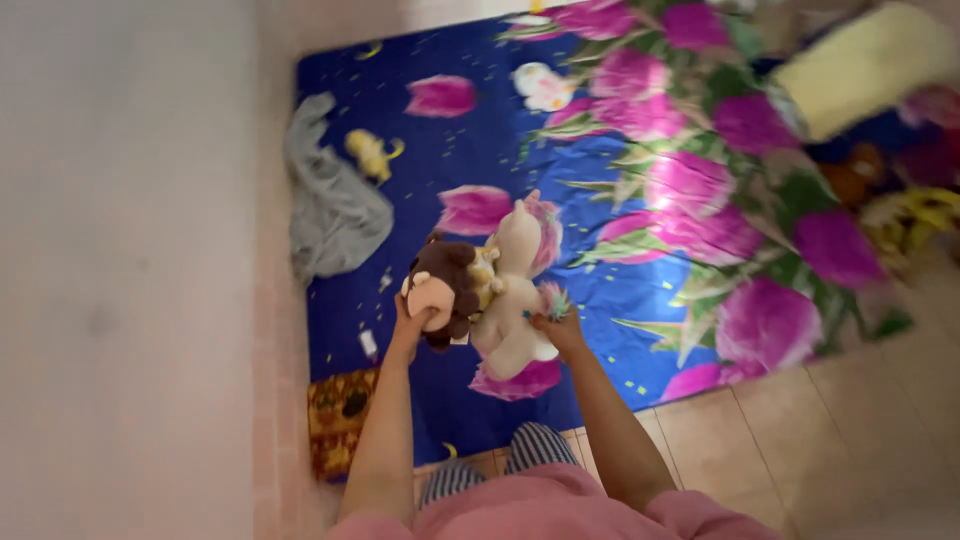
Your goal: The person clears a bed by picking up clothes, a pillow, a blanket, and multiple stuffed toys one by one and placing them on the floor. The person also folds a small rug and a gray cloth before setting them aside.
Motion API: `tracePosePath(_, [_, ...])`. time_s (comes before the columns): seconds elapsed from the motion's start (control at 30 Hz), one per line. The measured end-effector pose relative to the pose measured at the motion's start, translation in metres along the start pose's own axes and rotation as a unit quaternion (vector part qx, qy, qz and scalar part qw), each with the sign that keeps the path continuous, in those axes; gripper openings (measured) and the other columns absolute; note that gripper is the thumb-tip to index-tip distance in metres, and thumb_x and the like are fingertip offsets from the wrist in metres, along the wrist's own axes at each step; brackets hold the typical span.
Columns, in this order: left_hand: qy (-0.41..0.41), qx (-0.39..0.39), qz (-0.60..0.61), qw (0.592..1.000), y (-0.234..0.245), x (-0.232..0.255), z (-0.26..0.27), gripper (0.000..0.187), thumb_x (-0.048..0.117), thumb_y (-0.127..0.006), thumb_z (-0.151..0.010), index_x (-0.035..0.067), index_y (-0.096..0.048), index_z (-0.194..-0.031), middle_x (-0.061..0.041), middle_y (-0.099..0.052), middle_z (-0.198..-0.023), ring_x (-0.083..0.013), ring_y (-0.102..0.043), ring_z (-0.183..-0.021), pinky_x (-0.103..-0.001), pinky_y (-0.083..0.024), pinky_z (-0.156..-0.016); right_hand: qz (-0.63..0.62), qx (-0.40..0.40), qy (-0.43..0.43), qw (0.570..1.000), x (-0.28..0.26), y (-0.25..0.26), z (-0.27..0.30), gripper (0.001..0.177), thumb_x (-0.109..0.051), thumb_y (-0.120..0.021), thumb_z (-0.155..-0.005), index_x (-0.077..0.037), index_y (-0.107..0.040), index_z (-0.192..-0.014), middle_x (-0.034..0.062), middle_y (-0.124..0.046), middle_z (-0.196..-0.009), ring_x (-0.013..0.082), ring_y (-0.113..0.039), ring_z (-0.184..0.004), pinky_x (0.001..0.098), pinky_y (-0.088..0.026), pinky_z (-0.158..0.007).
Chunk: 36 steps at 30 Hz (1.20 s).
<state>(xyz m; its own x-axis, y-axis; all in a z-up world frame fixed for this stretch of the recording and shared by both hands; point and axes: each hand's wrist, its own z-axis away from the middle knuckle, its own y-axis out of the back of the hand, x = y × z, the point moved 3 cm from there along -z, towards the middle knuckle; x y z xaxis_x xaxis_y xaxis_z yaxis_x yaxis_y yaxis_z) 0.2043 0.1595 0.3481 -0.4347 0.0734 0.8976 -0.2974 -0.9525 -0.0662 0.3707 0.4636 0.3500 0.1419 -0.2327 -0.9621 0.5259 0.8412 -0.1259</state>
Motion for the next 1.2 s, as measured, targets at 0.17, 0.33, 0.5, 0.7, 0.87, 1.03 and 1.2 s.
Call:
tracePosePath(0.17, [0.019,-0.085,0.043,0.995,-0.081,0.049,0.032,0.118,0.022,-0.079,-0.075,0.016,0.000,-0.164,-0.015,-0.046,-0.151,-0.0311,-0.055,-0.130,-0.044,-0.049,-0.103,0.038,0.106,0.016,0.993,-0.069,0.059,0.056,0.065,0.003,-0.079,-0.073,-0.010,-0.061,-0.133,0.0037,-0.068,-0.116,0.0166,-0.064,-0.101,0.0333,-0.056,-0.084])
tracePosePath(0.33, [0.054,-0.175,0.040,0.982,-0.177,0.066,0.045,0.110,0.019,-0.075,-0.074,0.021,-0.008,-0.161,-0.013,-0.049,-0.144,-0.0290,-0.058,-0.124,-0.045,-0.054,-0.094,0.161,0.207,0.065,0.963,-0.118,0.137,0.105,0.071,0.009,-0.081,-0.067,-0.013,-0.060,-0.132,0.0008,-0.064,-0.121,0.0167,-0.060,-0.109,0.0333,-0.051,-0.093])
tracePosePath(0.5, [-0.030,-0.279,0.054,0.958,-0.287,0.049,0.050,0.100,0.015,-0.079,-0.081,0.014,-0.018,-0.160,-0.019,-0.053,-0.141,-0.0320,-0.061,-0.123,-0.046,-0.055,-0.096,0.028,0.245,0.053,0.968,-0.121,0.221,0.143,0.070,0.011,-0.075,-0.070,-0.013,-0.060,-0.134,0.0004,-0.067,-0.116,0.0170,-0.062,-0.107,0.0341,-0.053,-0.090])
tracePosePath(0.7, [0.113,-0.290,-0.006,0.950,-0.435,0.006,0.061,0.113,0.022,-0.075,-0.073,0.025,-0.004,-0.161,-0.012,-0.051,-0.140,-0.0319,-0.064,-0.115,-0.049,-0.057,-0.086,-0.049,0.254,0.036,0.965,-0.153,0.355,0.169,0.062,0.006,-0.072,-0.075,-0.007,-0.062,-0.135,0.0055,-0.071,-0.107,0.0188,-0.066,-0.093,0.0350,-0.052,-0.076])
tracePosePath(0.87, [0.069,-0.364,0.031,0.928,-0.583,-0.004,0.081,0.116,0.025,-0.082,-0.078,0.019,0.001,-0.159,-0.012,-0.048,-0.149,-0.0305,-0.055,-0.132,-0.046,-0.049,-0.107,0.106,0.323,0.073,0.938,-0.198,0.487,0.183,0.061,-0.002,-0.076,-0.070,-0.004,-0.066,-0.129,0.0069,-0.072,-0.108,0.0164,-0.067,-0.093,0.0320,-0.056,-0.081])
tracePosePath(1.03, [0.014,-0.423,-0.031,0.905,-0.709,-0.008,0.089,0.107,0.028,-0.078,-0.081,0.009,-0.015,-0.165,-0.017,-0.049,-0.151,-0.0326,-0.045,-0.140,-0.046,-0.038,-0.113,0.020,0.371,0.108,0.922,-0.200,0.595,0.191,0.058,-0.001,-0.074,-0.071,-0.002,-0.064,-0.129,0.0057,-0.069,-0.108,0.0164,-0.065,-0.093,0.0333,-0.055,-0.079])
tracePosePath(1.2, [0.073,-0.446,-0.009,0.892,-0.854,-0.026,0.080,0.123,0.024,-0.079,-0.079,0.017,0.010,-0.163,-0.010,-0.039,-0.155,-0.0301,-0.042,-0.142,-0.045,-0.037,-0.116,0.084,0.424,0.092,0.897,-0.215,0.704,0.188,0.060,0.001,-0.072,-0.071,-0.005,-0.063,-0.130,0.0045,-0.066,-0.113,0.0161,-0.066,-0.098,0.0341,-0.058,-0.081])
